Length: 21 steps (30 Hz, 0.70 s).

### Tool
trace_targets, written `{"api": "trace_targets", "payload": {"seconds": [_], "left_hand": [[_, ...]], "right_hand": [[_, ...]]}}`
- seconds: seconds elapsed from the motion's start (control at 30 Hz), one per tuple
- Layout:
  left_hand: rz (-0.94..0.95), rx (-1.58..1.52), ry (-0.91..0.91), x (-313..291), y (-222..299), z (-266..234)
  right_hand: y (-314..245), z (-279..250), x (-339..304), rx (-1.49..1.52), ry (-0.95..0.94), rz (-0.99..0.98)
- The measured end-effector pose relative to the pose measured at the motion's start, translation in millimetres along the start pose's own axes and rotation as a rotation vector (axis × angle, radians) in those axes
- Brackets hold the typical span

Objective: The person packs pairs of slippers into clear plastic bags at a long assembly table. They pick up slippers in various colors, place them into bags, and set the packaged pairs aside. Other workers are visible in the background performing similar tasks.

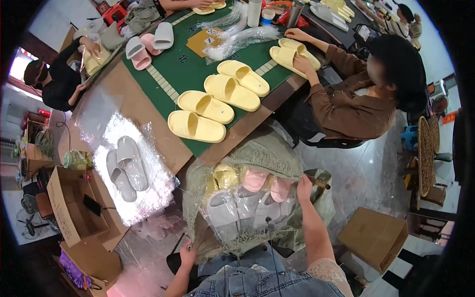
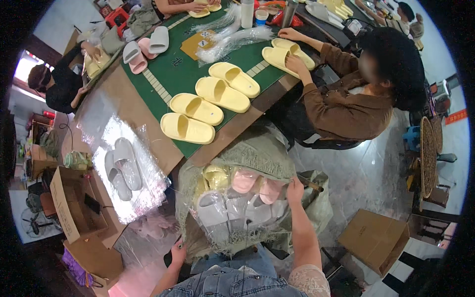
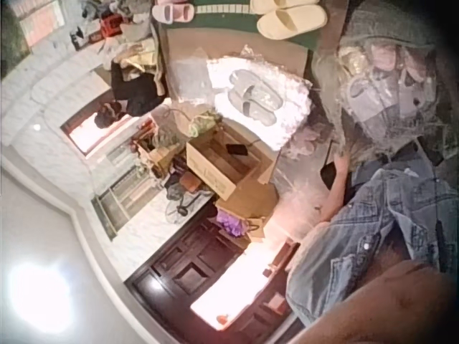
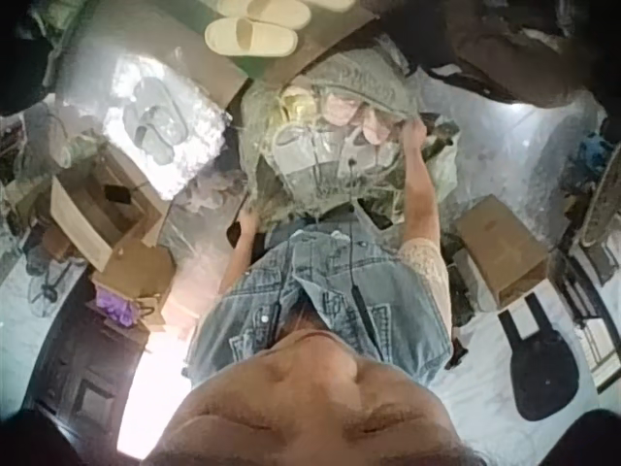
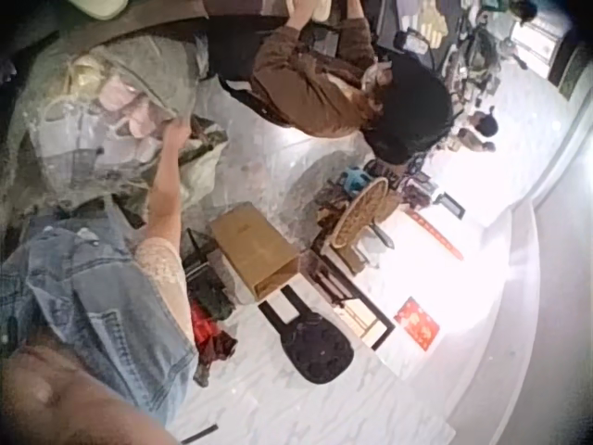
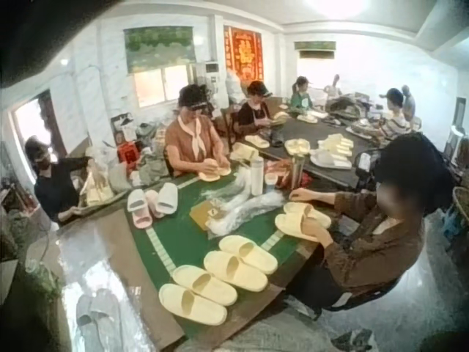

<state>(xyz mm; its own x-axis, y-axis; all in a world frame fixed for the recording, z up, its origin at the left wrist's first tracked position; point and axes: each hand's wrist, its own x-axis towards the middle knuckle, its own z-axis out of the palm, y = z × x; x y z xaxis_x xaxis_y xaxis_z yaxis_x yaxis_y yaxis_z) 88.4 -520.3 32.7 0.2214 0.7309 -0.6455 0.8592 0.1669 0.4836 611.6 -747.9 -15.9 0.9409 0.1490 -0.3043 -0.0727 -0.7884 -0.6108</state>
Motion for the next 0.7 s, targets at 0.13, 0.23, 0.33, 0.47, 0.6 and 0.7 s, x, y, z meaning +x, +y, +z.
{"api": "trace_targets", "payload": {"seconds": [0.13, 0.23, 0.33, 0.47, 0.6, 0.7], "left_hand": [[-0.120, -0.389, -0.018, -24, -12, -4], [-0.116, -0.627, -0.045, -58, 2, -17], [-0.253, -0.852, -0.133, -78, 20, -36], [-0.301, -0.991, -0.112, -89, 65, -64], [-0.351, -1.061, -0.206, -105, 110, -93], [-0.263, -1.060, -0.302, -118, 163, -113]], "right_hand": [[25, -5, -11, 0.359, 0.135, -0.007], [25, -16, -8, 0.659, 0.129, 0.131], [15, -23, -2, 0.932, 0.199, 0.229], [-66, -36, -9, 1.245, 0.065, 0.253], [-200, -92, -63, 1.118, -0.079, 0.212], [-211, -74, -85, 0.958, -0.117, -0.092]]}}
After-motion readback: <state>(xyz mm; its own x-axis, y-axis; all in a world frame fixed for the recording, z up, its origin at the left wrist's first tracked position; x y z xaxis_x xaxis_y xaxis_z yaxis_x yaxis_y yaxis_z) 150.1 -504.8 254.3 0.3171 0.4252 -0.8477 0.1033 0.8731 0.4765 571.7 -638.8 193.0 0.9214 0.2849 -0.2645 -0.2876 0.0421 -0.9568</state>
